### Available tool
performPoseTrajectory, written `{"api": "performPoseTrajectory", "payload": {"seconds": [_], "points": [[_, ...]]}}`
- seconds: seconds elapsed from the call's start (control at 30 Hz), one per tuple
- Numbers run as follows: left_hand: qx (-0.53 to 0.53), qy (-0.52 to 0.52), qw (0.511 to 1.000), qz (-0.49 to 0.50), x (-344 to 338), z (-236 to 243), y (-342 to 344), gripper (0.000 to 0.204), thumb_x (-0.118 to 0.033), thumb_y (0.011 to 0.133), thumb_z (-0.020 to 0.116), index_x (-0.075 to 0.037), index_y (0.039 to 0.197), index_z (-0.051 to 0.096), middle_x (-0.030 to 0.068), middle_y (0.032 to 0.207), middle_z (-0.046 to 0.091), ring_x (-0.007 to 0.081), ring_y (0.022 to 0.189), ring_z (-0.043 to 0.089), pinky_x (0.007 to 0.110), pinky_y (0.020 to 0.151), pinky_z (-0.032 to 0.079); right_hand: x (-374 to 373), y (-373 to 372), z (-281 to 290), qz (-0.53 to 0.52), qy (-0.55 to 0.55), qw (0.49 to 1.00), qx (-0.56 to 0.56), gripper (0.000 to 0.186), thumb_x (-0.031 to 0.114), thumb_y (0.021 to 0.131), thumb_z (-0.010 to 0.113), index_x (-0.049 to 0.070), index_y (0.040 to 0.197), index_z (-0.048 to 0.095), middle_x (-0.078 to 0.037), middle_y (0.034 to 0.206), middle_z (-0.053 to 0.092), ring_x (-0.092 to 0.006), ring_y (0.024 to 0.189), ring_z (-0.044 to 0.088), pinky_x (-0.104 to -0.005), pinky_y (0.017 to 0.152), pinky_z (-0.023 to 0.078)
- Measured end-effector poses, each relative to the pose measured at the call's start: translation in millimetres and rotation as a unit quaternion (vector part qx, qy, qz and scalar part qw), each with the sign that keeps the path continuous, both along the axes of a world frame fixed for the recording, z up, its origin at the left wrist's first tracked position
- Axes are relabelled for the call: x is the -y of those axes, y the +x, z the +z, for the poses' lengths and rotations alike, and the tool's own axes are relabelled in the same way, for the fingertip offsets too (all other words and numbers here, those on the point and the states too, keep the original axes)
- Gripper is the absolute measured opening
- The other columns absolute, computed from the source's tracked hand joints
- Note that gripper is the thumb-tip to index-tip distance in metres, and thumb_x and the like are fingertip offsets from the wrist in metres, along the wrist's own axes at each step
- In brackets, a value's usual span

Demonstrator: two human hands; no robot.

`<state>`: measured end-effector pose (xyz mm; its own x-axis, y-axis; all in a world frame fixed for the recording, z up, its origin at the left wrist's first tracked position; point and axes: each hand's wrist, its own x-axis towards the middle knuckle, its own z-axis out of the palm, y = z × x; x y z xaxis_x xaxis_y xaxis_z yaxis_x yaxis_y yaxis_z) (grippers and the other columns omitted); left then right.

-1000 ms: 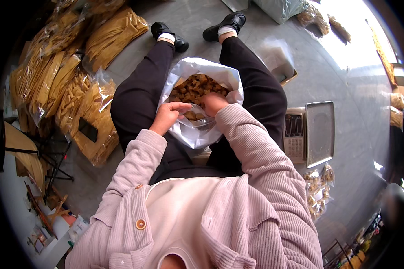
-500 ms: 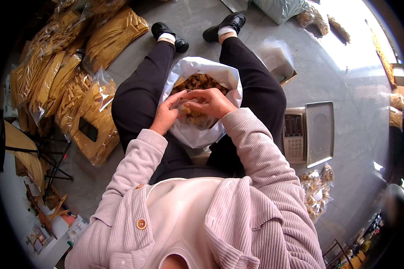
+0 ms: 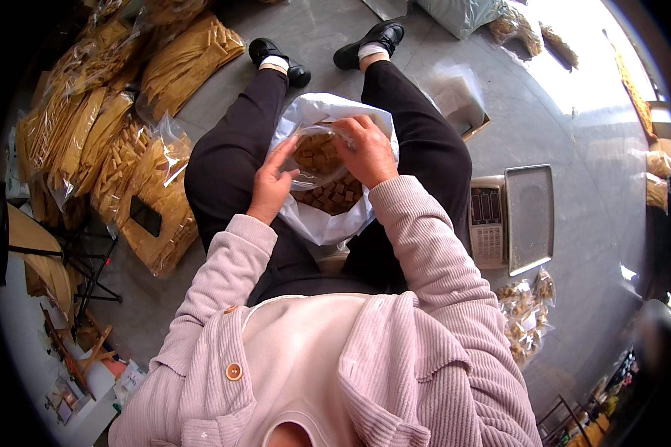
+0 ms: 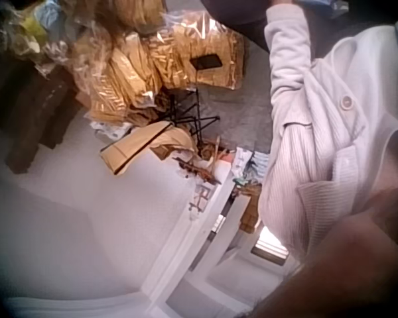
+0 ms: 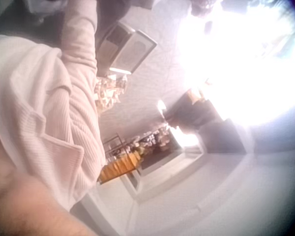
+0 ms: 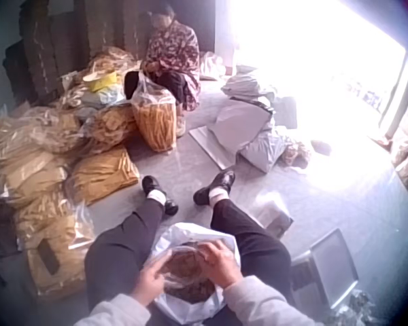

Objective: The person sits on the floor and scoops brown snack pieces from a large white bag into small clear plastic bags. They weigh the filled bags on a digital scale, seal them, and place them aside. The process is repeated for multiple bags.

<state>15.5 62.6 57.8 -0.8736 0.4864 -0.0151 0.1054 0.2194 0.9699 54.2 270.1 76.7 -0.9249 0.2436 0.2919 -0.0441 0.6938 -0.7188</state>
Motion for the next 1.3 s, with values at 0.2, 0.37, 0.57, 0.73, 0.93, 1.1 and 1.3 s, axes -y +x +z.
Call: {"api": "performPoseTrajectory", "payload": {"seconds": [0.2, 0.37, 0.57, 0.73, 0.93, 1.1, 1.3], "points": [[-0.093, -0.107, 0.990, -0.007, 0.5, -26.9, -3.9, 0.069, 0.010, 0.078, 0.056, -0.009, 0.143, 0.043, 0.0141, 0.145, 0.044, 0.0267, 0.133, 0.045, 0.032, 0.109, 0.037, 11.5, 15.3, 24.3, 0.172, -0.034, 0.984, 0.029, 0.012, 0.008, 0.072, 0.064, 0.008, 0.084, 0.063, -0.013, 0.080, 0.064, -0.0317, 0.076, 0.065, -0.0384, 0.065, 0.053], [-0.102, -0.075, 0.992, 0.002, -3.1, -26.5, -7.0, 0.068, 0.010, 0.077, 0.056, -0.007, 0.142, 0.043, 0.0149, 0.144, 0.046, 0.0272, 0.133, 0.045, 0.033, 0.110, 0.036, 29.7, 27.6, -23.5, 0.314, 0.142, 0.868, 0.357, 0.025, 0.009, 0.076, 0.061, 0.010, 0.100, 0.069, -0.016, 0.094, 0.068, -0.0344, 0.090, 0.065, -0.0419, 0.078, 0.052], [-0.106, -0.064, 0.992, -0.004, -5.1, -26.4, -8.1, 0.066, 0.011, 0.077, 0.054, -0.006, 0.140, 0.046, 0.0148, 0.142, 0.048, 0.0262, 0.132, 0.046, 0.032, 0.109, 0.037, 44.0, 22.0, -99.7, 0.251, 0.142, 0.938, 0.191, 0.037, 0.026, 0.085, 0.061, 0.009, 0.119, 0.060, -0.019, 0.117, 0.061, -0.0365, 0.111, 0.058, -0.0412, 0.095, 0.047], [-0.106, -0.067, 0.992, -0.005, -1.7, -31.6, -8.0, 0.065, 0.012, 0.077, 0.053, -0.006, 0.139, 0.048, 0.0150, 0.141, 0.048, 0.0262, 0.129, 0.049, 0.032, 0.107, 0.039, 57.9, 21.8, -98.8, 0.246, 0.123, 0.944, 0.182, 0.047, 0.037, 0.090, 0.057, 0.013, 0.130, 0.052, -0.020, 0.129, 0.053, -0.0365, 0.120, 0.053, -0.0397, 0.103, 0.040], [-0.108, -0.076, 0.991, -0.001, -1.3, -33.0, -7.2, 0.064, 0.011, 0.077, 0.054, -0.006, 0.138, 0.049, 0.0152, 0.140, 0.049, 0.0265, 0.128, 0.050, 0.033, 0.106, 0.040, 61.8, 21.9, -65.6, 0.224, -0.034, 0.938, 0.263, 0.043, 0.038, 0.091, 0.052, 0.020, 0.130, 0.055, -0.016, 0.130, 0.054, -0.0337, 0.121, 0.052, -0.0374, 0.107, 0.037], [-0.084, -0.061, 0.995, 0.006, -2.3, -33.6, -6.1, 0.062, 0.011, 0.078, 0.056, -0.007, 0.137, 0.051, 0.0152, 0.137, 0.052, 0.0259, 0.127, 0.051, 0.032, 0.106, 0.040, 57.0, 27.9, -88.0, 0.338, 0.155, 0.894, 0.251, 0.034, 0.033, 0.093, 0.049, 0.023, 0.123, 0.061, -0.013, 0.126, 0.058, -0.0310, 0.119, 0.055, -0.0390, 0.103, 0.042], [-0.082, -0.082, 0.993, -0.004, -0.5, -25.0, -5.6, 0.057, 0.010, 0.078, 0.056, -0.008, 0.132, 0.055, 0.0149, 0.131, 0.056, 0.0269, 0.123, 0.053, 0.032, 0.102, 0.043, 56.5, 24.3, -81.6, 0.381, 0.195, 0.845, 0.322, 0.032, 0.033, 0.094, 0.047, 0.023, 0.118, 0.065, -0.013, 0.123, 0.060, -0.0301, 0.116, 0.058, -0.0407, 0.098, 0.046]]}}
